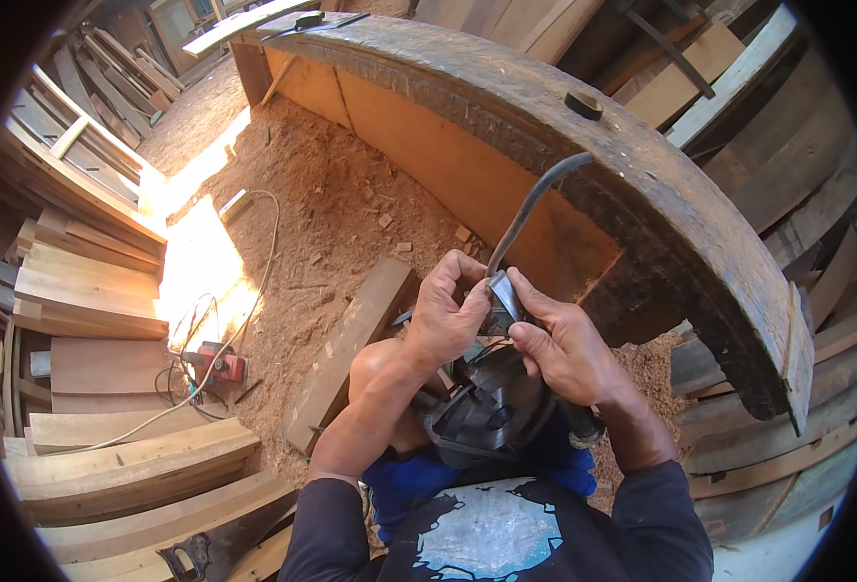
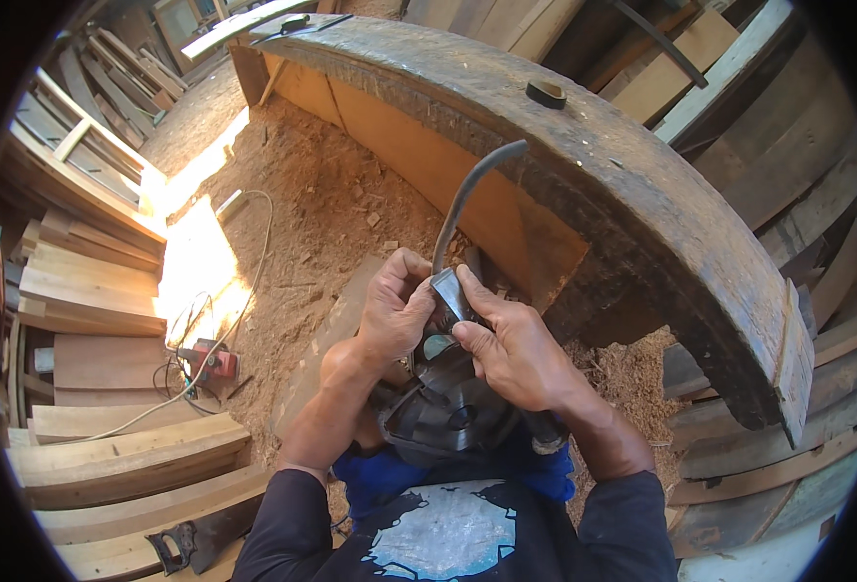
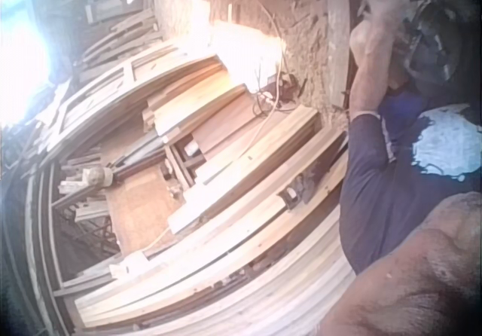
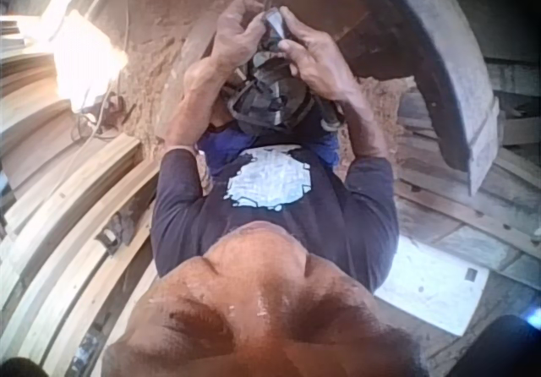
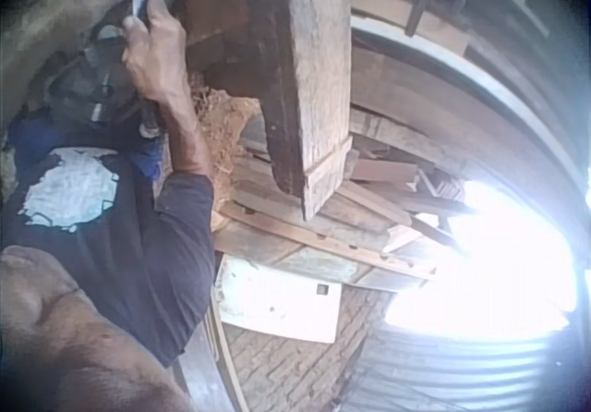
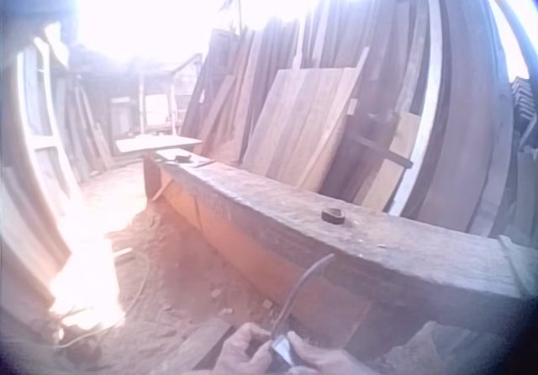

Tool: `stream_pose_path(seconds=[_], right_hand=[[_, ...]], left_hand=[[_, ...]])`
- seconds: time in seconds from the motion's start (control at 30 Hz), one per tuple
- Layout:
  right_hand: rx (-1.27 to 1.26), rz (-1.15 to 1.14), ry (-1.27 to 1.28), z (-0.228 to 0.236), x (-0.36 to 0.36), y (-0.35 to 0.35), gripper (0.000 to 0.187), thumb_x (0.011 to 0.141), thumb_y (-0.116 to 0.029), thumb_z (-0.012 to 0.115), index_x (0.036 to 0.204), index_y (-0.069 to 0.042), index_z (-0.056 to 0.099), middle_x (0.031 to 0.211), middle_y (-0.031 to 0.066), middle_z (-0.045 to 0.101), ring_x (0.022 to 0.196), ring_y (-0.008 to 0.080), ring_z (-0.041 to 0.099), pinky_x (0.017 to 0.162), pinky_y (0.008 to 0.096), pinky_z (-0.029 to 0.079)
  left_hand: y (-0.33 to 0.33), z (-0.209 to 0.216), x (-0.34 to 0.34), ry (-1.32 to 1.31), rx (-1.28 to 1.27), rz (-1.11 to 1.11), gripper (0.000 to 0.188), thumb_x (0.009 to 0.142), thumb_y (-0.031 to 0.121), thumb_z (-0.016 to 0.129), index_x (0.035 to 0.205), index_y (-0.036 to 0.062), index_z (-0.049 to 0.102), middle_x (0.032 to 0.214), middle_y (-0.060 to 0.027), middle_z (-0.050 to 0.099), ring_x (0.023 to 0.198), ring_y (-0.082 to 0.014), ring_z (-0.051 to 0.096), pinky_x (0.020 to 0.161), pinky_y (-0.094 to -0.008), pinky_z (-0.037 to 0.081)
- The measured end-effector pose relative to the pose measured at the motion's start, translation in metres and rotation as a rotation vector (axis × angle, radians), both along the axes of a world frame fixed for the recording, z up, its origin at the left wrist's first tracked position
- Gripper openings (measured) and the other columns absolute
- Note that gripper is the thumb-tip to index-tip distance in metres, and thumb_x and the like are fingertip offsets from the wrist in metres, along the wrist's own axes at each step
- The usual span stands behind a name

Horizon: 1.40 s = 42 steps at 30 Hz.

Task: The person is stripping the outer insulation from a power cable on a circular saw using a blade while sitting on the ground.

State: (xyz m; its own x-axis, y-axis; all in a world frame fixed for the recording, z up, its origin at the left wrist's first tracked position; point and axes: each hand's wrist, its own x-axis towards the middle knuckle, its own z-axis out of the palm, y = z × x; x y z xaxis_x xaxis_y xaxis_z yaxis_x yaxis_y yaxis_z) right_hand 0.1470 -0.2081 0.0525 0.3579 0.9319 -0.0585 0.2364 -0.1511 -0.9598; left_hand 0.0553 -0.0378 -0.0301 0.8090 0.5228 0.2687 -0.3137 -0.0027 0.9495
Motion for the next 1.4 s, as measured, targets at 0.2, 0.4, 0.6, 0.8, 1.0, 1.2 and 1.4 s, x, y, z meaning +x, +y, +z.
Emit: stream_pose_path(seconds=[0.2,0.4,0.6,0.8,1.0,1.2,1.4], right_hand=[[-0.013,-0.005,0.011,-0.001,-0.002,0.001,0.063,0.102,-0.01,0.057,0.157,0.003,0.029,0.088,0.0046,0.059,0.063,0.0078,0.046,0.06,0.0268,0.048],[0.04,-0.031,-0.095,-0.014,-0.001,0.003,0.059,0.099,-0.008,0.059,0.151,0.009,0.037,0.129,0.0225,0.062,0.104,0.0232,0.063,0.094,0.0332,0.049],[0.15,-0.058,-0.115,-0.021,-0.004,0.004,0.056,0.098,-0.005,0.059,0.147,0.012,0.04,0.149,0.0304,0.048,0.145,0.0333,0.04,0.119,0.0378,0.032],[0.159,-0.038,-0.059,-0.016,-0.002,0.004,0.056,0.098,-0.006,0.059,0.148,0.01,0.04,0.144,0.0259,0.055,0.138,0.026,0.048,0.114,0.0344,0.036],[0.137,-0.012,0.108,-0.015,0.002,0.002,0.055,0.1,-0.008,0.058,0.15,0.006,0.041,0.11,0.0075,0.064,0.095,0.0101,0.056,0.085,0.0259,0.047],[0.154,0.011,0.25,-0.015,0.004,0.001,0.055,0.102,-0.011,0.058,0.153,0.001,0.04,0.087,-0.0029,0.055,0.071,0.0031,0.045,0.062,0.0214,0.041],[0.144,0.03,0.291,-0.017,0.007,0.001,0.056,0.103,-0.015,0.057,0.154,0.0,0.04,0.083,-0.0035,0.053,0.067,0.0035,0.045,0.059,0.0212,0.04]], left_hand=[[-0.001,0.002,-0.002,-0.003,-0.069,-0.015,0.005,0.098,0.004,0.062,0.1,0.0048,0.057,0.082,0.0015,0.059,0.07,-0.0024,0.054,0.061,-0.0203,0.046],[-0.001,-0.003,0.0,-0.061,0.022,0.017,0.007,0.097,0.003,0.063,0.098,0.005,0.056,0.082,0.0023,0.057,0.072,-0.0015,0.052,0.062,-0.0198,0.044],[-0.005,0.0,-0.003,-0.054,0.021,0.021,0.009,0.097,0.001,0.061,0.095,0.006,0.054,0.081,0.0035,0.054,0.072,-0.0014,0.049,0.062,-0.0201,0.042],[-0.006,0.0,-0.004,-0.134,0.039,0.024,0.009,0.098,0.001,0.059,0.095,0.0065,0.053,0.081,0.0047,0.05,0.072,-0.0015,0.046,0.062,-0.0205,0.04],[-0.007,0.0,-0.004,-0.157,0.007,-0.015,0.007,0.098,0.002,0.059,0.095,0.0061,0.054,0.086,0.0035,0.051,0.077,-0.0025,0.047,0.067,-0.0208,0.041],[-0.007,0.001,-0.005,-0.147,0.034,-0.018,0.006,0.098,0.003,0.06,0.096,0.0057,0.055,0.087,0.0029,0.051,0.078,-0.0037,0.047,0.069,-0.022,0.042],[-0.008,0.003,-0.005,-0.141,0.043,-0.01,0.006,0.098,0.004,0.06,0.096,0.0054,0.055,0.085,0.0027,0.052,0.079,-0.004,0.048,0.07,-0.0222,0.042]])
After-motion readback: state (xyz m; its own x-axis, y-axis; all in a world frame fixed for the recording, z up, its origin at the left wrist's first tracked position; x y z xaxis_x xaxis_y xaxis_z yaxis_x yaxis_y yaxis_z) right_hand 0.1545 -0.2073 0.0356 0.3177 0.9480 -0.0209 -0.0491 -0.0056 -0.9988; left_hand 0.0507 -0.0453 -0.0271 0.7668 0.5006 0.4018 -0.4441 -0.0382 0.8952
